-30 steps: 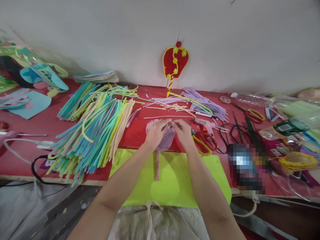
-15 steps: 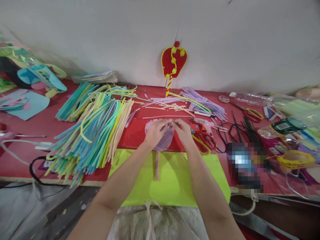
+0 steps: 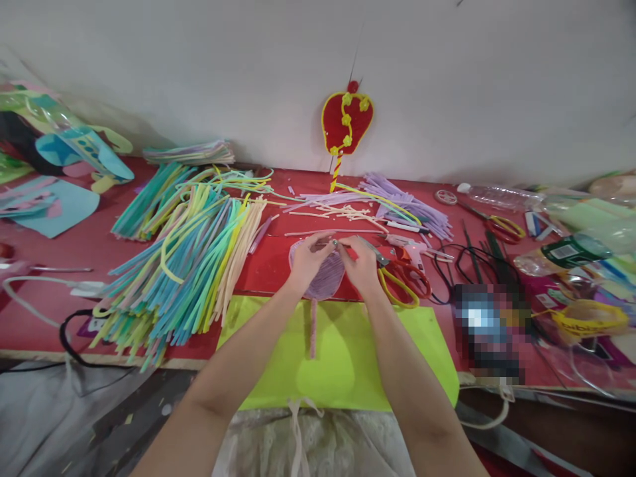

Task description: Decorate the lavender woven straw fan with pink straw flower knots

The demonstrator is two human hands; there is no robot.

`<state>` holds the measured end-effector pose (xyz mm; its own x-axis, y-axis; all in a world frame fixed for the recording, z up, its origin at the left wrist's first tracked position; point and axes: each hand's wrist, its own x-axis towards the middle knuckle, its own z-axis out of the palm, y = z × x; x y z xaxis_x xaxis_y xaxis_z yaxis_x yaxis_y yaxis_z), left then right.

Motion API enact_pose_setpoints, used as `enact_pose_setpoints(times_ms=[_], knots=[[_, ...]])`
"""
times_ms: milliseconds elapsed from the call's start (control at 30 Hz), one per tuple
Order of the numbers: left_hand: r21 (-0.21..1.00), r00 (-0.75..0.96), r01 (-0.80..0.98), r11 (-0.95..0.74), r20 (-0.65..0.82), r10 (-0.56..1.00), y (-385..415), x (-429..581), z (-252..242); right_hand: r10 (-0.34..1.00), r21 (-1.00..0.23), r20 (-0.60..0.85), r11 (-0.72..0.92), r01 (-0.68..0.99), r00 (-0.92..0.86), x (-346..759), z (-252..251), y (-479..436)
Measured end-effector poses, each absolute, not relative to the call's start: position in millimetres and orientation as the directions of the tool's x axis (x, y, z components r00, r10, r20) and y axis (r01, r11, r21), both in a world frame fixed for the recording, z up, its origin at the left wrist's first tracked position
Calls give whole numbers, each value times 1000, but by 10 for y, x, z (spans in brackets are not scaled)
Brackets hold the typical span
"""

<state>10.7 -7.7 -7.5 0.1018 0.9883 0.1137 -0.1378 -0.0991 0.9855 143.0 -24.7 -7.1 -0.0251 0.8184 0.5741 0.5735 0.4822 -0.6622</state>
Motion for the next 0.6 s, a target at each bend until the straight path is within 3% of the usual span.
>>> enact_pose_setpoints(times_ms=[167,300,600], knots=[[995,80,-66,-68,73,994,-95,110,-34,830,-698,558,463,546,9,1425,-46,-252],[985,49,81,-155,151,987,-156,98,27,866,-779,496,414,471,61,1400,-8,-259],[955,70,179,-236,227,971,-177,80,22,947,-919,316,290,268,58,1475,-30,-225]])
